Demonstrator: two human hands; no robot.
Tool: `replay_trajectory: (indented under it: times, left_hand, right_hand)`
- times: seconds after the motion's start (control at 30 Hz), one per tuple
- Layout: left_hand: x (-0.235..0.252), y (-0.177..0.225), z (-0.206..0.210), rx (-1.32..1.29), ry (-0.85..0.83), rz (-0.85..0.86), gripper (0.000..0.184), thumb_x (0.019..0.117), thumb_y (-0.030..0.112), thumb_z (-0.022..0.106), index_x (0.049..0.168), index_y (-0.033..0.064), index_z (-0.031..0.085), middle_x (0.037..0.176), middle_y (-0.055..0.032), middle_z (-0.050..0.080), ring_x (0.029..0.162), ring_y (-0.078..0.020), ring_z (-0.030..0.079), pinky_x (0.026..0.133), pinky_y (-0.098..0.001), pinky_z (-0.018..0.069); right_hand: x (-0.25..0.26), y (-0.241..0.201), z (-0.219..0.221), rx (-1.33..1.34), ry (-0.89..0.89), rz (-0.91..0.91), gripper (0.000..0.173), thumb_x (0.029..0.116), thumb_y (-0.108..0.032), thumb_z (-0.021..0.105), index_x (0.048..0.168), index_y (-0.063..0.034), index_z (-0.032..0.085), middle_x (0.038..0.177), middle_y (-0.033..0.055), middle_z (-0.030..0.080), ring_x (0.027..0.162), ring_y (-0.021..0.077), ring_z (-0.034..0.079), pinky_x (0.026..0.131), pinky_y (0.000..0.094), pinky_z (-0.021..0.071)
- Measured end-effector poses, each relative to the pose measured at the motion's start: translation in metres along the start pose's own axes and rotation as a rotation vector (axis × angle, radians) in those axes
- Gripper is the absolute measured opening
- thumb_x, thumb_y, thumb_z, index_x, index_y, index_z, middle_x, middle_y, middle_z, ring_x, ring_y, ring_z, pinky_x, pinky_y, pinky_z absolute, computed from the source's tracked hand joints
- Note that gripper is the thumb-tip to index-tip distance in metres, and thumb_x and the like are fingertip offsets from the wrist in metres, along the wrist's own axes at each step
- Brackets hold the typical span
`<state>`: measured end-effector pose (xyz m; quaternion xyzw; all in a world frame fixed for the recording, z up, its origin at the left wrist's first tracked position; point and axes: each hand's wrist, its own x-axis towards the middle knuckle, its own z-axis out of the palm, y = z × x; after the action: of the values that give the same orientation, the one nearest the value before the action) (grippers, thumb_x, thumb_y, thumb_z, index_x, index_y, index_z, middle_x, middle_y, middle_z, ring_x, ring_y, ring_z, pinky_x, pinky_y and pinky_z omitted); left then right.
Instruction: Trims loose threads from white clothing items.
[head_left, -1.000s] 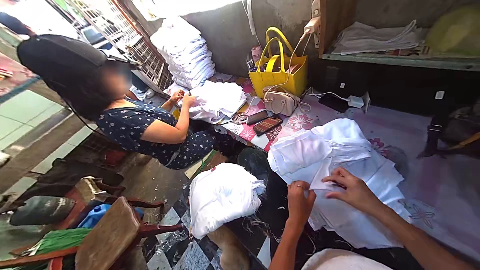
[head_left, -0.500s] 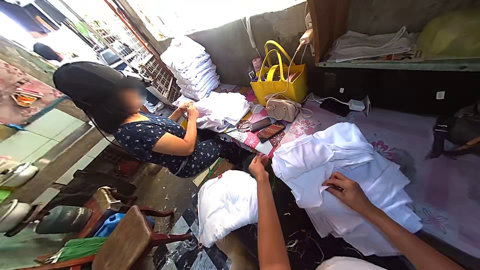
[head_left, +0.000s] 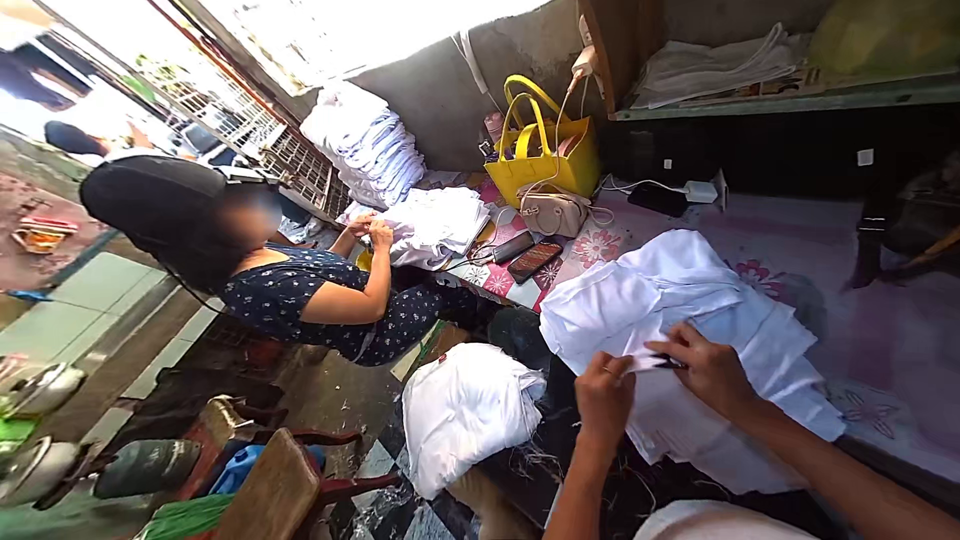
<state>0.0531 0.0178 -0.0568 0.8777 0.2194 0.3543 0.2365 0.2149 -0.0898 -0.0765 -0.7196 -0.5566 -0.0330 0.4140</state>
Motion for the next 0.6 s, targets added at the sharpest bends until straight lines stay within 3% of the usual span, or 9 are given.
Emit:
replay_trajectory:
  times: [0.07, 0.13, 0.23, 0.33, 0.43, 0.53, 0.6]
  left_hand:
    - [0.01, -0.026, -0.033, -0.088, -0.182, -0.239, 0.019, 0.0902, -0.001, 0.065, 0.106, -0.0042, 0.076, 0.103, -0.0198, 0.073, 0.089, -0.0266, 0.072, 0.081, -0.0424, 0.06]
    - [0.032, -0.042, -0.064, -0.115, -0.098, -0.295, 0.022, 0.0914, -0.003, 0.06, 0.109, -0.0072, 0.073, 0.111, -0.0216, 0.071, 0.098, -0.0262, 0.07, 0.088, -0.041, 0.0579]
    - [0.088, -0.052, -0.08, 0.013, 0.027, -0.21, 0.024, 0.0898, -0.007, 0.06, 0.109, -0.0044, 0.075, 0.116, -0.0233, 0.07, 0.111, -0.0328, 0.067, 0.096, -0.0451, 0.0545]
    - [0.135, -0.087, -0.055, 0.044, -0.278, -0.137, 0.026, 0.0901, -0.003, 0.066, 0.114, 0.0018, 0.077, 0.123, -0.0211, 0.068, 0.122, -0.0353, 0.061, 0.105, -0.0483, 0.0491]
    - [0.152, -0.116, -0.025, -0.01, -0.477, -0.043, 0.017, 0.0908, 0.003, 0.07, 0.105, -0.0024, 0.078, 0.11, -0.0221, 0.073, 0.11, -0.0332, 0.068, 0.103, -0.0473, 0.0497]
    - [0.147, -0.134, -0.017, -0.092, -0.374, -0.031, 0.015, 0.0926, 0.003, 0.066, 0.095, -0.0075, 0.077, 0.097, -0.0219, 0.074, 0.098, -0.0302, 0.071, 0.097, -0.0447, 0.0522]
    - [0.138, -0.147, -0.024, -0.113, -0.259, -0.196, 0.019, 0.0976, 0.001, 0.059, 0.103, -0.0124, 0.072, 0.105, -0.0254, 0.073, 0.104, -0.0318, 0.07, 0.1, -0.0449, 0.0523]
  right_hand:
    - [-0.007, -0.005, -0.019, 0.048, -0.442, 0.184, 0.035, 0.0879, 0.001, 0.069, 0.114, -0.0187, 0.08, 0.107, 0.0228, 0.069, 0.081, 0.0414, 0.069, 0.068, 0.0622, 0.055]
    - [-0.007, -0.006, -0.032, 0.098, -0.706, 0.27, 0.029, 0.0922, -0.005, 0.069, 0.117, -0.0164, 0.079, 0.114, 0.0224, 0.068, 0.096, 0.0408, 0.068, 0.082, 0.062, 0.0533]
    - [0.003, -0.008, -0.035, 0.178, -0.644, 0.232, 0.021, 0.093, -0.009, 0.071, 0.112, -0.012, 0.08, 0.103, 0.0189, 0.069, 0.091, 0.0353, 0.068, 0.082, 0.0569, 0.0546]
    - [0.018, -0.015, -0.035, 0.171, -0.521, 0.223, 0.019, 0.0929, -0.009, 0.073, 0.111, -0.0114, 0.08, 0.099, 0.017, 0.068, 0.087, 0.0327, 0.067, 0.079, 0.0544, 0.0549]
    - [0.012, -0.015, -0.034, 0.2, -0.4, 0.204, 0.018, 0.0904, -0.009, 0.074, 0.107, -0.0096, 0.081, 0.094, 0.0154, 0.069, 0.083, 0.0297, 0.067, 0.075, 0.0509, 0.0557]
    - [-0.001, -0.003, -0.034, 0.248, -0.403, 0.215, 0.016, 0.09, -0.011, 0.075, 0.104, -0.0065, 0.081, 0.09, 0.0154, 0.069, 0.08, 0.0276, 0.066, 0.075, 0.0471, 0.0553]
    - [-0.007, 0.006, -0.037, 0.241, -0.41, 0.234, 0.016, 0.0896, -0.01, 0.074, 0.104, -0.0057, 0.081, 0.09, 0.0157, 0.069, 0.08, 0.0281, 0.066, 0.075, 0.0483, 0.0551]
